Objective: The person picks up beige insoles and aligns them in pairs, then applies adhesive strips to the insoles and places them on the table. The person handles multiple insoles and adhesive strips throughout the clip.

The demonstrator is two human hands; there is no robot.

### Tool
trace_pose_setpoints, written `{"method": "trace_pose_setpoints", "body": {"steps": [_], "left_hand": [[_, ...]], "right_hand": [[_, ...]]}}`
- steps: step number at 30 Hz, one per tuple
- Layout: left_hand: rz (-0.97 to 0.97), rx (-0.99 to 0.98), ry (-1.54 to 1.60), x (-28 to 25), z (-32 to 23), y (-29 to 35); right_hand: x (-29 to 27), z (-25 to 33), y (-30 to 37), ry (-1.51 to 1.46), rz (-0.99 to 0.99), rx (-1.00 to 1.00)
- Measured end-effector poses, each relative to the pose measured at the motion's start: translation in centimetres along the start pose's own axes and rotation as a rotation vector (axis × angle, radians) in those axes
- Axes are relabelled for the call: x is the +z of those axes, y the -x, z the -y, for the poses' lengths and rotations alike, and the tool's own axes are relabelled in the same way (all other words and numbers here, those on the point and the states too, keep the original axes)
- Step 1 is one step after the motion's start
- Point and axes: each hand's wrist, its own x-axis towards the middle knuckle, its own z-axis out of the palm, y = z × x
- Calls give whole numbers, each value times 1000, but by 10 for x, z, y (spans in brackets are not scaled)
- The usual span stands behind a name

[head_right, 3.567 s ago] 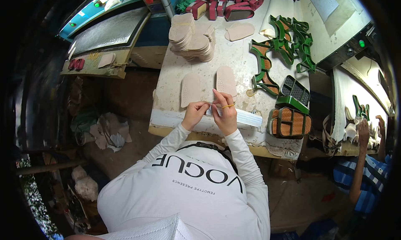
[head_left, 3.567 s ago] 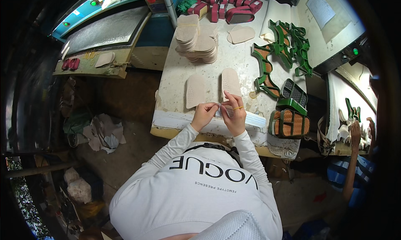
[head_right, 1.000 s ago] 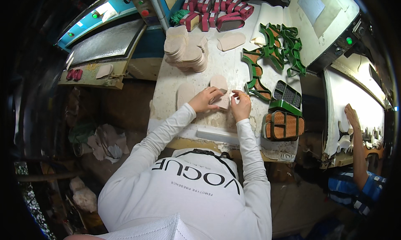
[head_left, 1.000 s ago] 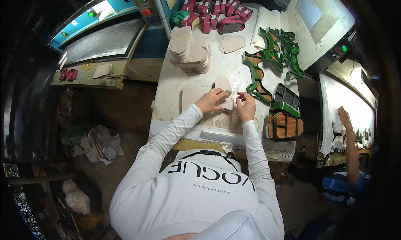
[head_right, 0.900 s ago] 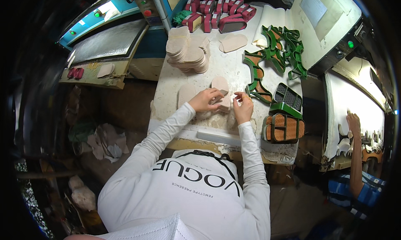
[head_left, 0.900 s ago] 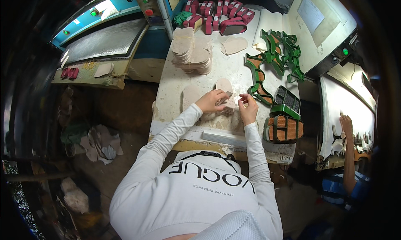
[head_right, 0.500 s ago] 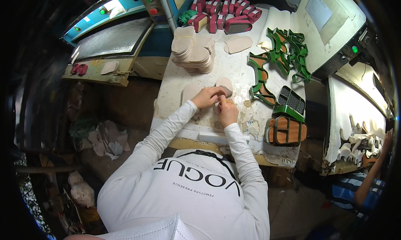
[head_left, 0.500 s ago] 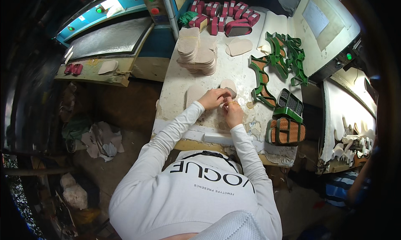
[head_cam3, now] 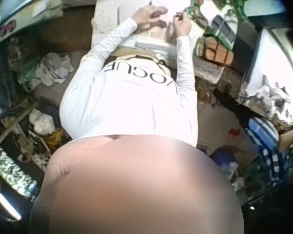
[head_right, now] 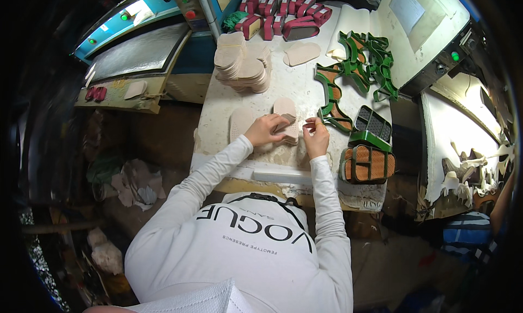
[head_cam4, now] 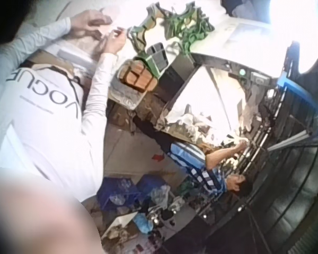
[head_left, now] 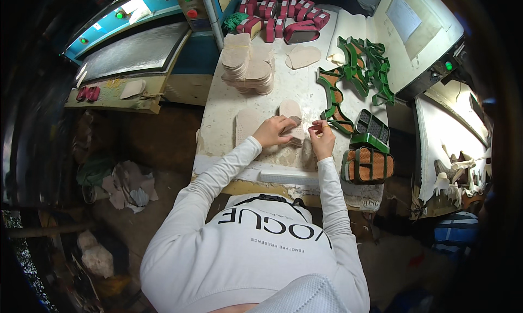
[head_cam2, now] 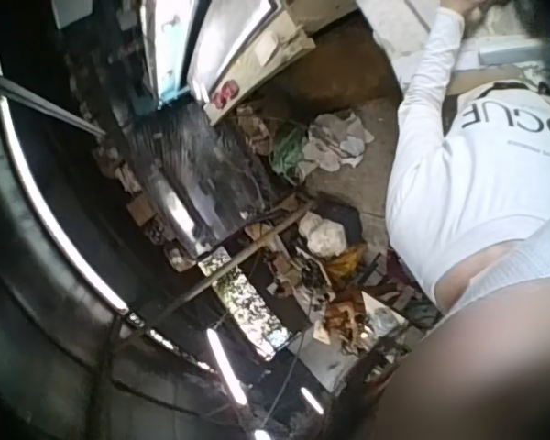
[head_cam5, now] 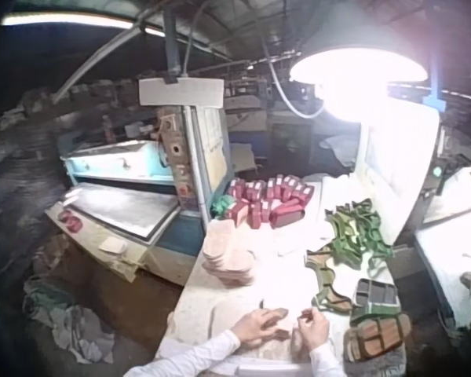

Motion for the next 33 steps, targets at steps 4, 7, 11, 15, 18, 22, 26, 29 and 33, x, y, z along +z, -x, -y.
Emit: {"method": "trace_pose_setpoints", "body": {"steps": [4,7,11,15,18,22,26,29,33], "left_hand": [[17,-55,52,-1,-2,-3],[56,-22,-27,-1,-3,-2],[0,22,-100,6,-8,3],[-58,80,-150,10,-11,7],[-41,17,-73,10,-7,5],[-3,-7,-68,10,-5,2],[9,73,-178,12,-10,4],[-30,88,-209,13,-15,6],[-21,10,-75,8,-12,3]], "right_hand": [[7,1,8,-21,101,15],[14,3,13,261,68,-107],[18,0,12,359,-33,-255],[14,-4,5,140,-29,-131],[8,-5,5,-38,37,-51],[10,-2,10,-97,128,-104],[17,-3,9,91,105,-173],[18,-4,5,144,54,-207],[14,-2,1,65,-14,-126]]}}
